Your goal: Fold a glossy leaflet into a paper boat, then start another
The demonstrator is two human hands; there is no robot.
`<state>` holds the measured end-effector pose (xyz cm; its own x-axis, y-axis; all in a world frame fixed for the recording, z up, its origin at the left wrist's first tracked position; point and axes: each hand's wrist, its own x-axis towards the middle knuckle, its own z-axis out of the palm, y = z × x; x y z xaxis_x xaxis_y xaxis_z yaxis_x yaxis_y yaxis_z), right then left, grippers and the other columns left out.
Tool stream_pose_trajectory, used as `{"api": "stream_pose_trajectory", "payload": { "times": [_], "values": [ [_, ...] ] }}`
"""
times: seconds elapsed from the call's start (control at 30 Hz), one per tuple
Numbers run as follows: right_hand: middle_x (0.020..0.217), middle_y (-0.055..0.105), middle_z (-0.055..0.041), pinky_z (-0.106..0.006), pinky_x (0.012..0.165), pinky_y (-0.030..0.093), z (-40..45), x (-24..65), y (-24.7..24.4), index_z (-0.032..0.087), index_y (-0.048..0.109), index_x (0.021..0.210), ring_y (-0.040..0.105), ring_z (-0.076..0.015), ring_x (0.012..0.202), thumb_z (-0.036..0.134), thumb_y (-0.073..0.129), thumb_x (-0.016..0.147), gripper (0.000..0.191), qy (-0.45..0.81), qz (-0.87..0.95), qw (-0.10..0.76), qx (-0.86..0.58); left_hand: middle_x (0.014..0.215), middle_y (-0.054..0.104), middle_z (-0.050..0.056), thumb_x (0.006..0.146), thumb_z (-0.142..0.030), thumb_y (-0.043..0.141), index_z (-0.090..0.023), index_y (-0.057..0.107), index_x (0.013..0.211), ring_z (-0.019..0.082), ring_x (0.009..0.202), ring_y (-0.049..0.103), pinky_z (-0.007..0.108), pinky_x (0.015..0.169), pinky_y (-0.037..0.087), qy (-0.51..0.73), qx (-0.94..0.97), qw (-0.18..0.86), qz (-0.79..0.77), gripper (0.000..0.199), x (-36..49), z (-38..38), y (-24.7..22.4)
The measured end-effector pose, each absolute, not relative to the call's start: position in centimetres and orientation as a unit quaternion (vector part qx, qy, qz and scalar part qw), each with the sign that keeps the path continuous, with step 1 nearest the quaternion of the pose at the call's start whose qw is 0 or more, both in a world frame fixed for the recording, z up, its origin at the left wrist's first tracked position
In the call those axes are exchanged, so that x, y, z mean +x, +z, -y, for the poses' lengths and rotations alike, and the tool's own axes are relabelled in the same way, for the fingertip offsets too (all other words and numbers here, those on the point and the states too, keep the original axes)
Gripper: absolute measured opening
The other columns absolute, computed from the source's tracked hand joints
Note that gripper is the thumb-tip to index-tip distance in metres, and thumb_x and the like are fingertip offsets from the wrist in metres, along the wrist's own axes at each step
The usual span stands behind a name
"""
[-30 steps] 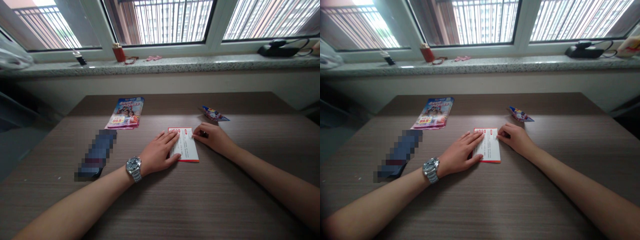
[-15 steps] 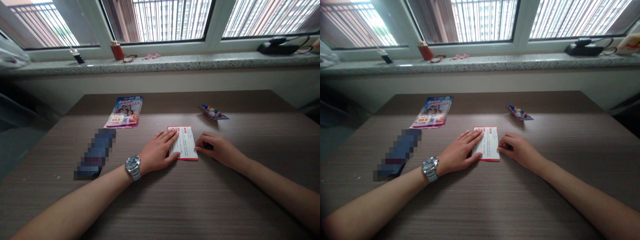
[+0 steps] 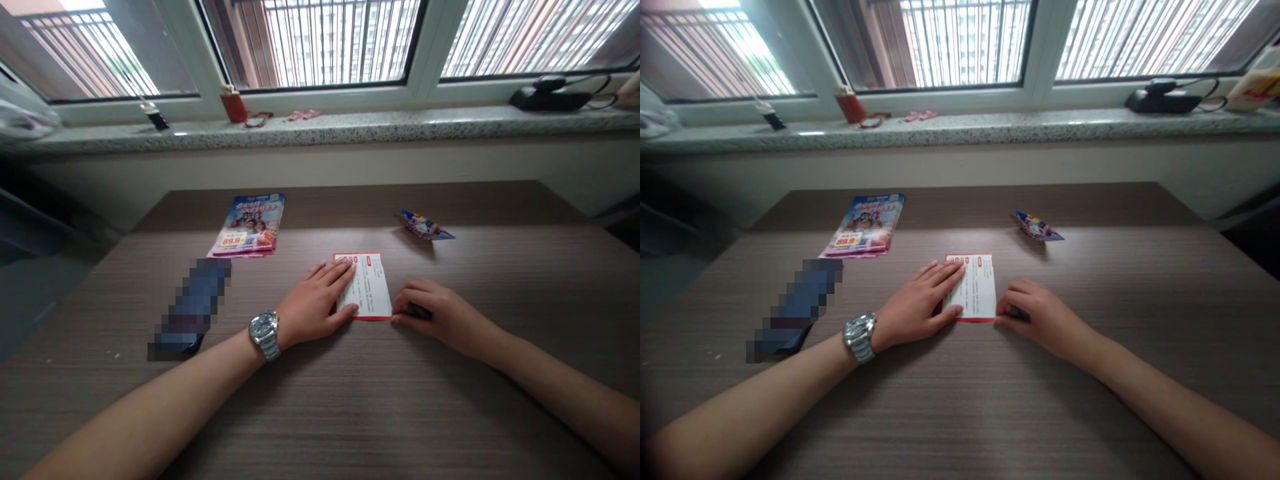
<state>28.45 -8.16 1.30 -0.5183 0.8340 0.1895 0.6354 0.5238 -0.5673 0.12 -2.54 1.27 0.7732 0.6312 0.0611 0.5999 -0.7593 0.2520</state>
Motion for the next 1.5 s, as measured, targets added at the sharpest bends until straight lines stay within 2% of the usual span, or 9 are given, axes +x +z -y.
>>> {"api": "stream_pose_trajectory", "payload": {
  "times": [0.37, 0.53, 0.63, 0.73, 0.97, 1.17, 1.27, 1.37, 1.5],
  "values": [
    [0.095, 0.067, -0.0061, -0.034, 0.075, 0.053, 7.9, 28.9, 1.9, 0.023, 0.068, 0.096, 0.064, -0.0212, 0.087, 0.027, 0.068, 0.093, 0.005, 0.226, 0.849, 0.216, -0.426, 0.167, 0.03, 0.01, 0.101, -0.054, 0.048, -0.017, 0.031, 0.159, 0.023, 0.155, 0.028, 0.043, 0.13, 0.016, 0.073, 0.934, 0.116, -0.329, 0.071, 0.2, 2.6, 1.5],
    [0.118, 0.069, -0.012, -0.043, 0.093, 0.056, 7.6, 28.3, 1.7, 0.026, 0.068, 0.117, 0.066, -0.0272, 0.11, 0.029, 0.066, 0.095, 0.023, 0.152, 0.856, 0.264, -0.417, 0.166, 0.032, 0.011, 0.1, -0.053, 0.049, -0.018, 0.032, 0.159, 0.023, 0.154, 0.03, 0.044, 0.13, 0.018, 0.079, 0.933, 0.121, -0.329, 0.071, 0.2, 2.6, 1.6],
    [0.138, 0.064, -0.0131, -0.05, 0.105, 0.052, 7.6, 28.0, 1.0, 0.029, 0.063, 0.133, 0.061, -0.0299, 0.126, 0.031, 0.066, 0.095, 0.038, 0.126, 0.867, 0.253, -0.412, 0.166, 0.033, 0.011, 0.1, -0.052, 0.051, -0.019, 0.033, 0.158, 0.024, 0.154, 0.031, 0.045, 0.13, 0.018, 0.084, 0.932, 0.129, -0.327, 0.07, 0.1, 2.6, 1.6],
    [0.148, 0.057, -0.0126, -0.051, 0.111, 0.048, 7.7, 28.1, 0.2, 0.028, 0.058, 0.14, 0.055, -0.0294, 0.136, 0.029, 0.062, 0.098, 0.043, 0.127, 0.875, 0.232, -0.405, 0.165, 0.035, 0.012, 0.099, -0.051, 0.054, -0.019, 0.034, 0.158, 0.025, 0.153, 0.033, 0.047, 0.129, 0.02, 0.094, 0.932, 0.136, -0.321, 0.069, 0.1, 2.5, 1.6],
    [0.15, 0.057, -0.0112, -0.053, 0.115, 0.046, 7.6, 28.4, -0.3, 0.027, 0.058, 0.139, 0.054, -0.0287, 0.137, 0.03, 0.061, 0.099, 0.04, 0.141, 0.873, 0.225, -0.409, 0.163, 0.037, 0.011, 0.098, -0.046, 0.059, -0.025, 0.044, 0.152, 0.031, 0.15, 0.035, 0.056, 0.125, 0.028, 0.135, 0.931, 0.139, -0.311, 0.06, -0.1, 2.6, 1.4],
    [0.148, 0.058, -0.0128, -0.055, 0.113, 0.047, 7.5, 28.4, -0.3, 0.026, 0.06, 0.137, 0.056, -0.0294, 0.136, 0.029, 0.061, 0.099, 0.039, 0.15, 0.872, 0.232, -0.405, 0.16, 0.043, 0.011, 0.095, -0.048, 0.065, -0.025, 0.054, 0.144, 0.031, 0.15, 0.037, 0.057, 0.127, 0.023, 0.168, 0.947, 0.113, -0.25, 0.056, 0.0, 2.6, 1.6],
    [0.148, 0.058, -0.0132, -0.055, 0.113, 0.047, 7.5, 28.4, -0.4, 0.026, 0.06, 0.138, 0.056, -0.0296, 0.135, 0.029, 0.062, 0.098, 0.04, 0.157, 0.869, 0.237, -0.406, 0.152, 0.054, 0.01, 0.094, -0.049, 0.068, -0.025, 0.057, 0.141, 0.029, 0.141, 0.049, 0.054, 0.124, 0.033, 0.167, 0.954, 0.129, -0.213, 0.055, 0.1, 2.6, 1.8],
    [0.148, 0.058, -0.0134, -0.054, 0.112, 0.048, 7.4, 28.4, -0.4, 0.026, 0.061, 0.137, 0.057, -0.0297, 0.135, 0.029, 0.063, 0.098, 0.04, 0.158, 0.868, 0.239, -0.406, 0.144, 0.061, 0.009, 0.096, -0.045, 0.066, -0.024, 0.064, 0.134, 0.027, 0.134, 0.056, 0.047, 0.115, 0.046, 0.172, 0.953, 0.149, -0.198, 0.044, 0.1, 2.7, 1.7],
    [0.147, 0.059, -0.0135, -0.053, 0.111, 0.049, 7.4, 28.4, -0.5, 0.026, 0.061, 0.137, 0.057, -0.0293, 0.135, 0.027, 0.063, 0.097, 0.04, 0.151, 0.871, 0.243, -0.4, 0.143, 0.062, 0.006, 0.097, -0.04, 0.066, -0.025, 0.068, 0.128, 0.025, 0.132, 0.057, 0.044, 0.112, 0.05, 0.18, 0.951, 0.151, -0.2, 0.035, 0.0, 2.7, 1.4]
  ]
}}
